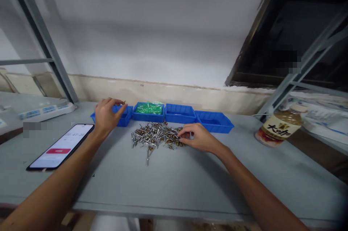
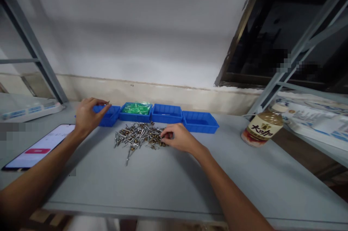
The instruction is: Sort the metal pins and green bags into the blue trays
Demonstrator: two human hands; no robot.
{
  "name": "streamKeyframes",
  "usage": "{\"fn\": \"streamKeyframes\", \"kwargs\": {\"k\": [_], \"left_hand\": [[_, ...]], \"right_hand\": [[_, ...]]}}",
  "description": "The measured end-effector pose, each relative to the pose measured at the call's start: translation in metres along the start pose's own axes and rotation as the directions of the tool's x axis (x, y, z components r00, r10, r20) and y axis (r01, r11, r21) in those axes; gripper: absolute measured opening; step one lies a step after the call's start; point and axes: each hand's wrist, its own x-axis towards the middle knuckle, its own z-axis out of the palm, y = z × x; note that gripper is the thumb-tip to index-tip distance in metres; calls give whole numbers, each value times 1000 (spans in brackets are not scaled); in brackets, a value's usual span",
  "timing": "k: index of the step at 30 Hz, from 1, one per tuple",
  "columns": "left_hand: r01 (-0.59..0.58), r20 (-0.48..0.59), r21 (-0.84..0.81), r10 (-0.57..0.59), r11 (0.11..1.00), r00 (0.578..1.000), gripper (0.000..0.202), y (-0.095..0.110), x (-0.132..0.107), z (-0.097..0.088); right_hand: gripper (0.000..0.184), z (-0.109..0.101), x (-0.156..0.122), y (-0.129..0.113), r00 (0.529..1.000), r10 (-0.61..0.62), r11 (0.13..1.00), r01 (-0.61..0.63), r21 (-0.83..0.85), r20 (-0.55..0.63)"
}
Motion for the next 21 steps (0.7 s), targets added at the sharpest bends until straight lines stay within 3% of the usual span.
{"fn": "streamKeyframes", "kwargs": {"k": [3,5,11,16,21], "left_hand": [[115,-19,72,-114,991,993,31,-7,0,-1],[129,-15,69,-129,989,992,29,-1,-2,0],[-69,160,-55,77,996,984,10,57,-20,5],[-224,326,-379,356,898,876,14,100,-37,7],[-212,409,-552,483,806,774,17,114,-44,8]], "right_hand": [[10,7,2,-1,999,-43,999,44,-12,29],[10,11,3,0,995,-69,997,72,-37,66],[10,16,5,-4,999,-42,999,43,23,-24],[13,24,7,-14,991,54,969,-24,246,-118],[16,35,10,-14,973,114,886,-7,464,-203]]}}
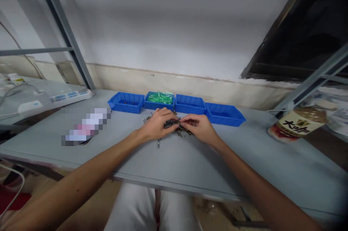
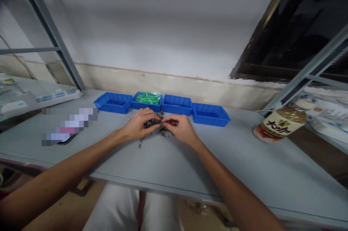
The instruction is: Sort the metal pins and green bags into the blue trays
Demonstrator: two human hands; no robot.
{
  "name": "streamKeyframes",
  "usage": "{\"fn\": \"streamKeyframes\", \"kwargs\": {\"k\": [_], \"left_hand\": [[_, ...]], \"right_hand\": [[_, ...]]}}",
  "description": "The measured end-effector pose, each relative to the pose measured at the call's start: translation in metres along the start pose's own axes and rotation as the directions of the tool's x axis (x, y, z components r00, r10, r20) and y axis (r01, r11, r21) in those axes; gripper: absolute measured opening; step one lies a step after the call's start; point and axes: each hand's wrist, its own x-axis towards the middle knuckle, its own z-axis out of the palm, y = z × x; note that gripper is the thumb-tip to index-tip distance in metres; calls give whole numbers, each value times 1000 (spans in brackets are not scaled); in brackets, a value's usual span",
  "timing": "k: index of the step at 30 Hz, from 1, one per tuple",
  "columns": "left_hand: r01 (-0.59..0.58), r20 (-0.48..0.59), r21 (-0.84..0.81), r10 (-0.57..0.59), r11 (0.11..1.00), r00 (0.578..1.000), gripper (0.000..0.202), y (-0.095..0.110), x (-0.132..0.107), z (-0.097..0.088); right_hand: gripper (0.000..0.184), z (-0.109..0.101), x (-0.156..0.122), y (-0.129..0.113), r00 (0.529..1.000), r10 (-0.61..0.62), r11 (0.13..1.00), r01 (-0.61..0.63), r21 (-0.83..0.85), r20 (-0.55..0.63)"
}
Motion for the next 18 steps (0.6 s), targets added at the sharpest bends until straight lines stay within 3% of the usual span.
{"fn": "streamKeyframes", "kwargs": {"k": [4,10,18], "left_hand": [[-5,12,-41,6,999,1000,16,0,0,4],[-31,-59,-1,31,1000,998,14,-1,-1,1],[-22,-79,73,28,997,997,14,-3,-1,-4]], "right_hand": [[20,3,1,4,998,51,990,-46,132,-40],[28,8,0,-1,992,115,951,-97,294,-43],[33,9,-1,1,997,73,955,-67,288,-12]]}}
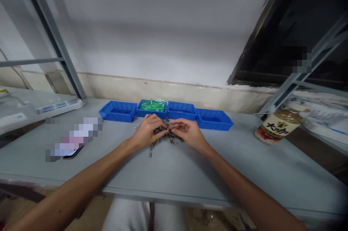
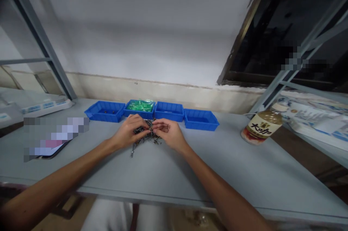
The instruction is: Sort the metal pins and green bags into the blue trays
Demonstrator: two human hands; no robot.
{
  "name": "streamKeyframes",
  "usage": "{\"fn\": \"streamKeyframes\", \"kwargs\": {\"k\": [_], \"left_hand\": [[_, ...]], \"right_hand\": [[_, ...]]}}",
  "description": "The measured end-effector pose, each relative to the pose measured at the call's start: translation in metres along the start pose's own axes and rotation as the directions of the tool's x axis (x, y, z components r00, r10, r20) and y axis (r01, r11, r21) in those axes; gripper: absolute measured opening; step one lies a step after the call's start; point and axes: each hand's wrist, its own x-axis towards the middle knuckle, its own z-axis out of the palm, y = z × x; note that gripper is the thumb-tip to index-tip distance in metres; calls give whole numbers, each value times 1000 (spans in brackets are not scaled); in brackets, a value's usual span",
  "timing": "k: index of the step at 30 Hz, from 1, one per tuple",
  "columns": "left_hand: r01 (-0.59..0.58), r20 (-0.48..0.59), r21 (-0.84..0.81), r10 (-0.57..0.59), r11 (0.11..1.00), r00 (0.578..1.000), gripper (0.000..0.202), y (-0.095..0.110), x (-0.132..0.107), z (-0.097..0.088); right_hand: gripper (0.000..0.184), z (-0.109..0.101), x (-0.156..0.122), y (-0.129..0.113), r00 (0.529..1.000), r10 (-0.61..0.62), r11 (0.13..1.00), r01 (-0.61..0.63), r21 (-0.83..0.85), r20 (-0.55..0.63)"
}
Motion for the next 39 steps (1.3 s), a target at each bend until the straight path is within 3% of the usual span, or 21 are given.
{"fn": "streamKeyframes", "kwargs": {"k": [3,6,8,12,15,19,23,31,35,39], "left_hand": [[14,-52,68,-11,998,999,11,-4,1,-6],[101,-153,164,-75,981,985,11,-16,1,-18],[189,-221,222,-140,957,965,13,-29,-1,-30],[445,-404,286,-314,849,859,10,-57,-8,-55],[561,-496,294,-378,774,782,11,-73,-15,-68],[626,-524,293,-426,723,737,18,-86,-23,-71],[602,-465,319,-432,732,773,13,-82,-20,-60],[307,-201,268,-258,913,945,8,-34,-4,-31],[222,-101,189,-206,957,973,8,-20,-1,-19],[225,-56,145,-219,963,974,10,-18,-2,-12]], "right_hand": [[23,-7,2,1,997,-66,980,60,-190,-26],[15,-21,4,-2,992,-128,858,103,-504,-15],[17,-32,5,-6,992,-119,775,115,-622,35],[18,-47,4,-14,989,-41,722,129,-679,145],[15,-48,3,-16,979,-21,696,161,-699,205],[14,-40,3,-9,976,-76,639,206,-741,205],[15,-32,1,-2,968,-124,590,248,-768,218],[12,-24,-2,-3,973,-98,528,230,-817,210],[9,-24,0,4,969,-98,535,244,-809,228],[8,-23,2,8,968,-105,544,248,-802,228]]}}
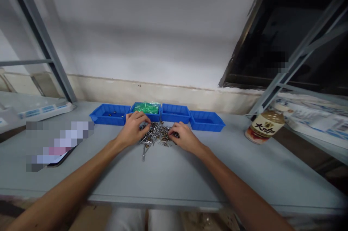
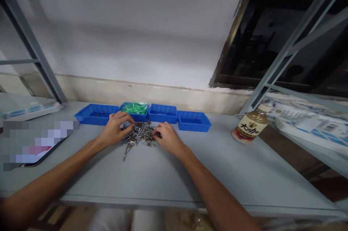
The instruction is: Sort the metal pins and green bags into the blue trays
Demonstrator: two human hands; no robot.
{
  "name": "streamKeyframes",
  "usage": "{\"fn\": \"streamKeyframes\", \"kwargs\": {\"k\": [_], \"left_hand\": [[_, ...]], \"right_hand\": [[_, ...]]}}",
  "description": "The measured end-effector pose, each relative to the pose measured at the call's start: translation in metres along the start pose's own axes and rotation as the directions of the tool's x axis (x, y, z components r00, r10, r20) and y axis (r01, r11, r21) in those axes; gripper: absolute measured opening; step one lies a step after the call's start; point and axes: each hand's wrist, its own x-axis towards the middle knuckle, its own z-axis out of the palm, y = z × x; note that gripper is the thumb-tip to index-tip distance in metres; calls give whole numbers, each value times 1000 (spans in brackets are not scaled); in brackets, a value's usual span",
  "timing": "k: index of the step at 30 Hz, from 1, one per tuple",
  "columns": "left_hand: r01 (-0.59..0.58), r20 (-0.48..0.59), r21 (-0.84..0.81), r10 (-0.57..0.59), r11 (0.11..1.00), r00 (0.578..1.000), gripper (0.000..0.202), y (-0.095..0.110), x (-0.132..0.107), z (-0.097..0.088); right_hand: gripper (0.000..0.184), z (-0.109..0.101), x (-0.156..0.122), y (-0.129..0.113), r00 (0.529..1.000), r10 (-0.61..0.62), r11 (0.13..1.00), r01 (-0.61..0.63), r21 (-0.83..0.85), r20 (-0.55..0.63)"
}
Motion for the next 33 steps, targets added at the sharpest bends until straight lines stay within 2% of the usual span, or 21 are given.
{"fn": "streamKeyframes", "kwargs": {"k": [9,17,21,25,28,33], "left_hand": [[0,-10,-14,0,1000,1000,11,-3,-1,5],[-66,31,-73,69,995,997,10,1,-3,10],[-83,50,-170,92,982,994,8,7,-3,12],[-131,55,-292,153,948,987,24,16,-4,13],[-143,62,-330,173,933,983,29,20,-4,15],[-168,24,-373,191,912,981,23,19,-4,18]], "right_hand": [[11,1,-1,-3,997,-29,1000,30,8,-67],[11,-5,3,-11,985,75,989,-52,141,-159],[10,-5,3,-15,963,146,945,-68,319,-228],[9,0,3,-23,950,158,890,-18,456,-270],[9,4,2,-28,954,143,864,10,503,-263],[6,8,1,-31,962,150,806,14,591,-227]]}}
